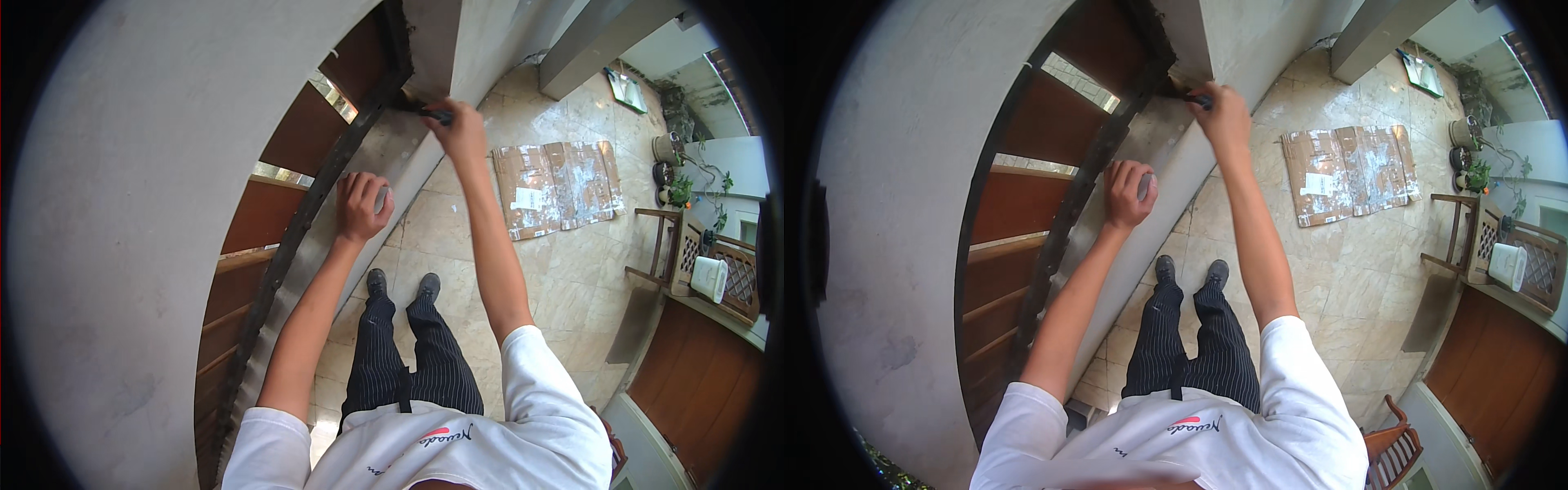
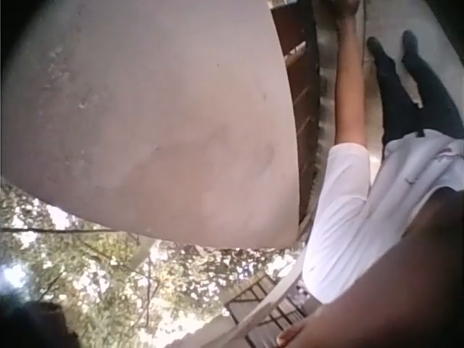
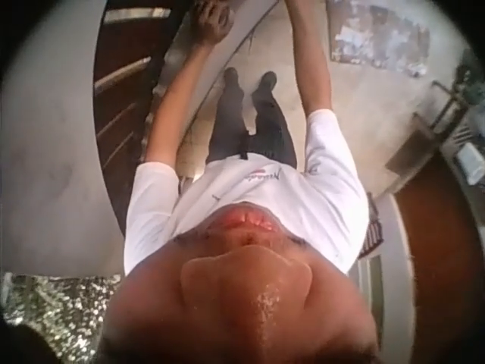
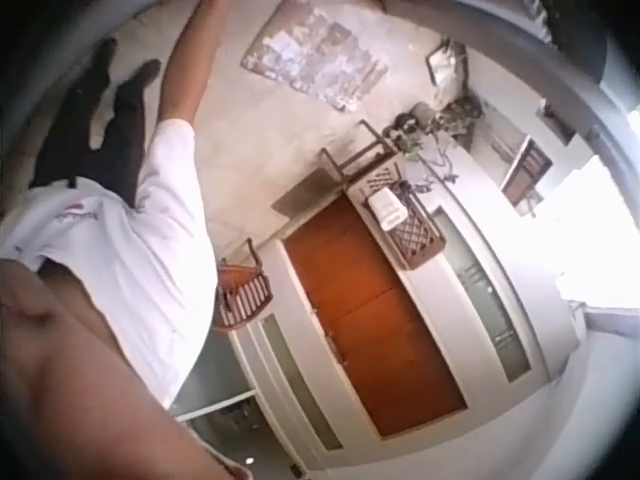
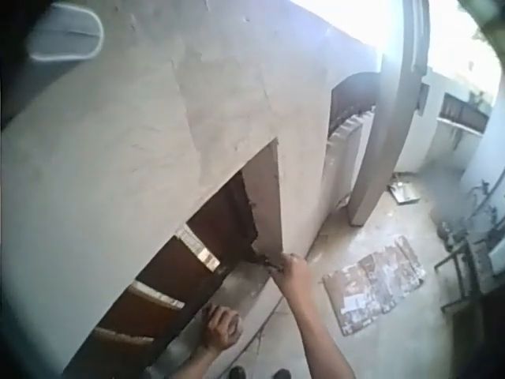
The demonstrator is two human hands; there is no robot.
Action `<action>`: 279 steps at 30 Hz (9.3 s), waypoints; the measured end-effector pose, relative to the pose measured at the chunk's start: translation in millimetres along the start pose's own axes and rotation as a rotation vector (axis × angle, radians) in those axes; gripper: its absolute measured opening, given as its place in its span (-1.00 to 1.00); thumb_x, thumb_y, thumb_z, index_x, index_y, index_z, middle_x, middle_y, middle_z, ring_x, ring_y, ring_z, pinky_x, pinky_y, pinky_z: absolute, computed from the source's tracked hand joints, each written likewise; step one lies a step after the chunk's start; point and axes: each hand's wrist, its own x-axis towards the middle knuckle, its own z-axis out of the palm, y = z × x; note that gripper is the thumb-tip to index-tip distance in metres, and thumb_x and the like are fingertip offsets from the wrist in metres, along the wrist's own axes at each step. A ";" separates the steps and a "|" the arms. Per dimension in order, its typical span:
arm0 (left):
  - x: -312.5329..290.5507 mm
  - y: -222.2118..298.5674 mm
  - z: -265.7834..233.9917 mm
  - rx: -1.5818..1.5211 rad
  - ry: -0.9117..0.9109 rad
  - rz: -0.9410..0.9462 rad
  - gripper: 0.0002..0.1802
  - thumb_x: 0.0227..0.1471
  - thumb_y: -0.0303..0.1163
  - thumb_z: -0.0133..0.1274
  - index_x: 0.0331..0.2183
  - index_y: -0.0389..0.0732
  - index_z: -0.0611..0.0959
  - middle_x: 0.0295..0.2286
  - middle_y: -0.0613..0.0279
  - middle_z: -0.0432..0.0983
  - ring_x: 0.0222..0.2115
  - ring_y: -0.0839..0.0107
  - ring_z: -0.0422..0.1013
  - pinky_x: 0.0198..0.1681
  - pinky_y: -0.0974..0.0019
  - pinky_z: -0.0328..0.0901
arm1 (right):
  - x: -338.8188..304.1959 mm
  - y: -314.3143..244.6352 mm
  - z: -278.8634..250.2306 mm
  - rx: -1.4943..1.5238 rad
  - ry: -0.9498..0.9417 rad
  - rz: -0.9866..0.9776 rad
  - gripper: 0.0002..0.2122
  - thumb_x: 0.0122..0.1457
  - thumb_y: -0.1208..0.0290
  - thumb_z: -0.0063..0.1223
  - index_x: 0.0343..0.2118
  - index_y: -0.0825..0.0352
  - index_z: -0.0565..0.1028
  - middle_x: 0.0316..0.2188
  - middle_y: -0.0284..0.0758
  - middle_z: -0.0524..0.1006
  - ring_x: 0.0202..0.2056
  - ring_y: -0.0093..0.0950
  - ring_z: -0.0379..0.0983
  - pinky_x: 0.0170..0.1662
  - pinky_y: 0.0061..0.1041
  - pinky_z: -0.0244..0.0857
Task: Scraping a concrete ledge/wall using a putty knife.
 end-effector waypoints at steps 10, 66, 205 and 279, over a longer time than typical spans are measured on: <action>3.7 3.6 -0.5 0.024 0.025 -0.011 -0.86 -0.16 -0.40 0.08 -0.43 -0.16 0.53 -0.44 0.21 0.40 -0.37 0.20 0.33 -0.24 0.18 0.19 | -12.2 6.2 -3.9 0.134 -0.047 0.068 -0.78 -0.14 0.32 0.35 -0.36 0.13 0.65 -0.39 -0.21 0.61 -0.35 -0.30 0.57 -0.23 -0.43 0.43; -3.1 -3.1 5.5 -0.060 0.171 0.038 -0.71 -0.03 -0.30 0.00 -0.26 -0.18 0.37 -0.32 0.13 0.35 -0.33 0.12 0.29 -0.22 0.10 0.15 | -97.4 -47.9 -15.3 0.197 -0.065 0.164 -0.77 -0.20 0.45 0.34 -0.38 0.30 0.66 -0.43 -0.21 0.58 -0.39 -0.28 0.56 -0.27 -0.43 0.41; -30.7 -7.2 -11.3 0.149 -0.116 -0.173 -0.79 0.02 -0.36 -0.04 -0.29 -0.23 0.39 -0.32 0.04 0.37 -0.34 0.03 0.31 -0.18 0.01 0.15 | 90.7 30.3 -51.8 0.639 0.132 0.543 -0.59 0.30 0.22 -0.16 0.15 0.28 0.33 -0.63 -0.49 0.23 -0.62 -0.68 0.15 -0.55 -0.63 0.09; -30.0 -3.8 -11.0 0.181 -0.096 -0.229 -0.82 0.05 -0.37 -0.04 -0.30 -0.24 0.41 -0.31 0.04 0.38 -0.31 0.02 0.32 -0.17 0.02 0.17 | 111.0 15.3 -72.8 0.789 0.144 0.542 -0.61 0.29 0.28 -0.16 0.12 0.36 0.35 -0.01 -0.01 0.46 0.03 -0.29 0.41 0.08 -0.41 0.20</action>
